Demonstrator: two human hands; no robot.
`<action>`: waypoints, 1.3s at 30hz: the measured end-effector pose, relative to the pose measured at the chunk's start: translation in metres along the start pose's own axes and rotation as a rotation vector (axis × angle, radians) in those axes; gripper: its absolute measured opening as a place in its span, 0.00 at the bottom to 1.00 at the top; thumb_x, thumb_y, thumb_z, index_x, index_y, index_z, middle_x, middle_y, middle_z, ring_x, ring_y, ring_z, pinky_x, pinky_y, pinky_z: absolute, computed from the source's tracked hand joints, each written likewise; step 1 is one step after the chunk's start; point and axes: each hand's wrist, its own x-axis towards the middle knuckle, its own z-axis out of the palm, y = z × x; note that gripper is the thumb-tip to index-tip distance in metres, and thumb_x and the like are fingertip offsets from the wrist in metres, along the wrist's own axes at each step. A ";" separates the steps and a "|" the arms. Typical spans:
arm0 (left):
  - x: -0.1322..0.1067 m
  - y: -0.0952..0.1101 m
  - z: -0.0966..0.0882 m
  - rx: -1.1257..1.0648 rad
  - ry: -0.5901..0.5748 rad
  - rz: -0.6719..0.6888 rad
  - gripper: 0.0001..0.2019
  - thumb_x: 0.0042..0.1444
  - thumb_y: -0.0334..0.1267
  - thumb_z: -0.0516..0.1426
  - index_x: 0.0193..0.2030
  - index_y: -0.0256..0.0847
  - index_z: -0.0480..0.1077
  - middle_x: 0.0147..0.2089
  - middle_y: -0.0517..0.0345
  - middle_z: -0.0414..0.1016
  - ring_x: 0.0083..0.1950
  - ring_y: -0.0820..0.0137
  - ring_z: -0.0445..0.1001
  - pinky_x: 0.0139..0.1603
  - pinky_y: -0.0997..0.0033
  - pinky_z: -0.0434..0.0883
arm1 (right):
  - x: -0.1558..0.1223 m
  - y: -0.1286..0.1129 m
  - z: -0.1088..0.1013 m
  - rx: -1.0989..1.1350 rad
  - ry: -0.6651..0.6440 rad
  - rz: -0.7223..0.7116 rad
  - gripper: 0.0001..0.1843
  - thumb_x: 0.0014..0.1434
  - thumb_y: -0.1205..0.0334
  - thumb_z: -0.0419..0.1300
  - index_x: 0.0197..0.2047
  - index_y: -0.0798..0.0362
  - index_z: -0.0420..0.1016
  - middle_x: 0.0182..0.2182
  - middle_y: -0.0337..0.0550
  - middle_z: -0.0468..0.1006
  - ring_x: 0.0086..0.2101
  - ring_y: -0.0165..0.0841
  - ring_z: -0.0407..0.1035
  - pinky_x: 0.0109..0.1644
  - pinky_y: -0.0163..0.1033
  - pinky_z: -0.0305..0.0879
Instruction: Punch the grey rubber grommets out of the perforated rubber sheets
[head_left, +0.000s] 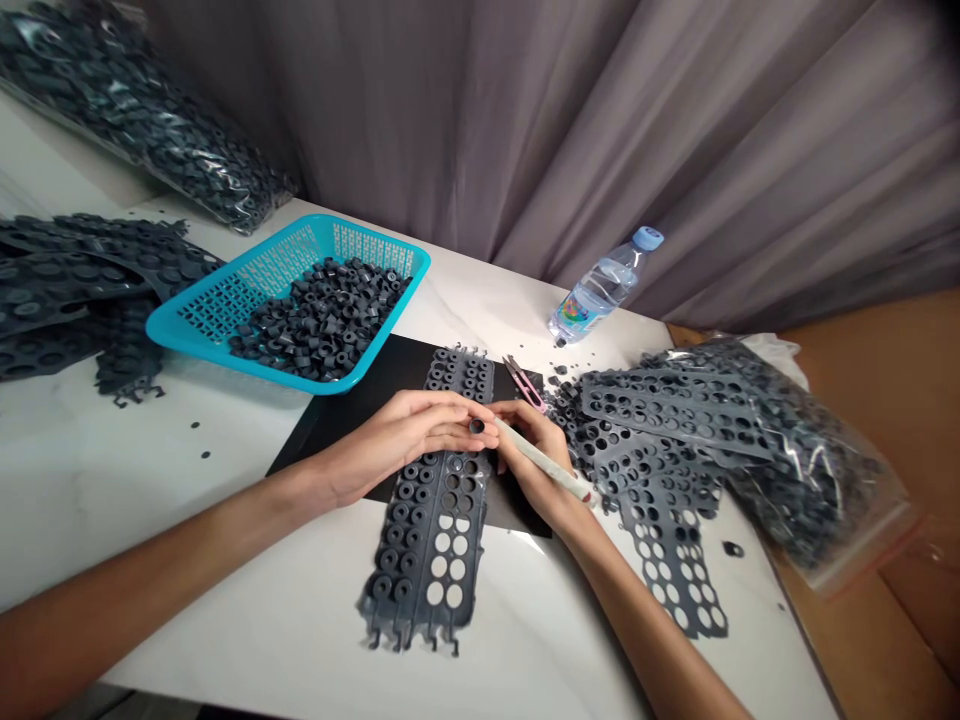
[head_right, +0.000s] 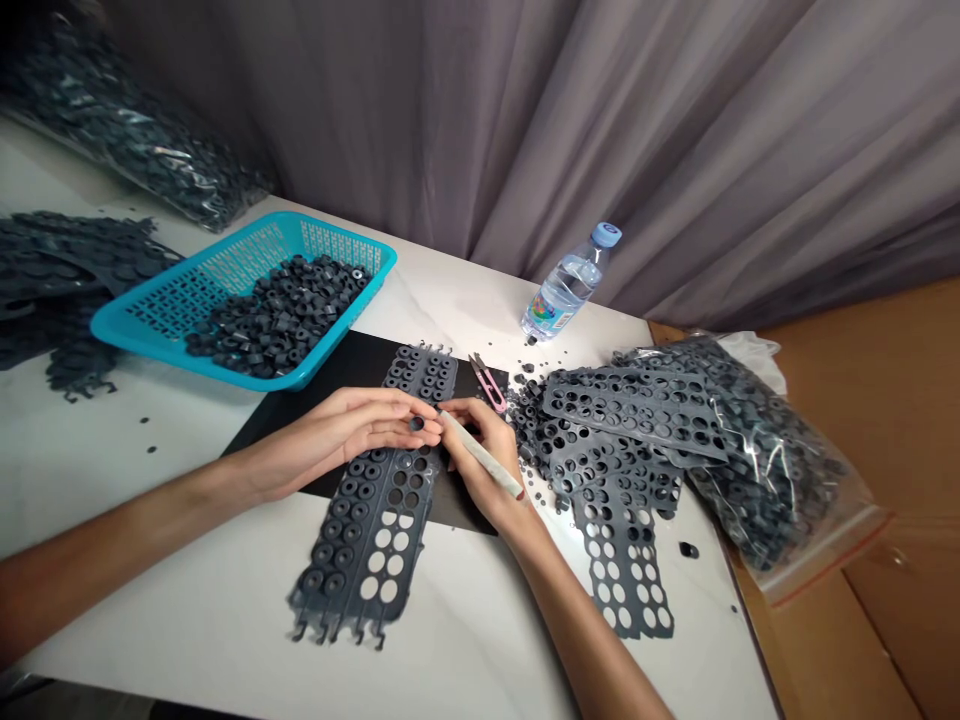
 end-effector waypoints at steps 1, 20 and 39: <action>0.000 0.000 0.000 0.001 0.001 -0.001 0.14 0.72 0.40 0.59 0.53 0.35 0.83 0.55 0.42 0.87 0.61 0.55 0.83 0.71 0.57 0.74 | 0.000 0.000 0.000 -0.004 0.001 -0.002 0.18 0.70 0.47 0.65 0.51 0.53 0.82 0.38 0.45 0.82 0.26 0.30 0.70 0.27 0.34 0.65; -0.021 0.077 -0.064 0.950 0.815 0.611 0.13 0.67 0.46 0.63 0.53 0.41 0.77 0.47 0.68 0.85 0.51 0.66 0.83 0.59 0.69 0.77 | 0.001 0.006 0.007 0.127 -0.001 0.019 0.15 0.73 0.47 0.62 0.52 0.50 0.76 0.34 0.40 0.78 0.28 0.31 0.70 0.23 0.31 0.68; -0.008 0.053 -0.046 0.680 0.311 0.324 0.17 0.59 0.50 0.70 0.49 0.44 0.79 0.52 0.53 0.86 0.55 0.61 0.84 0.63 0.63 0.78 | -0.001 0.004 0.005 0.031 -0.017 0.016 0.16 0.73 0.47 0.61 0.53 0.50 0.76 0.36 0.42 0.80 0.30 0.33 0.72 0.28 0.34 0.69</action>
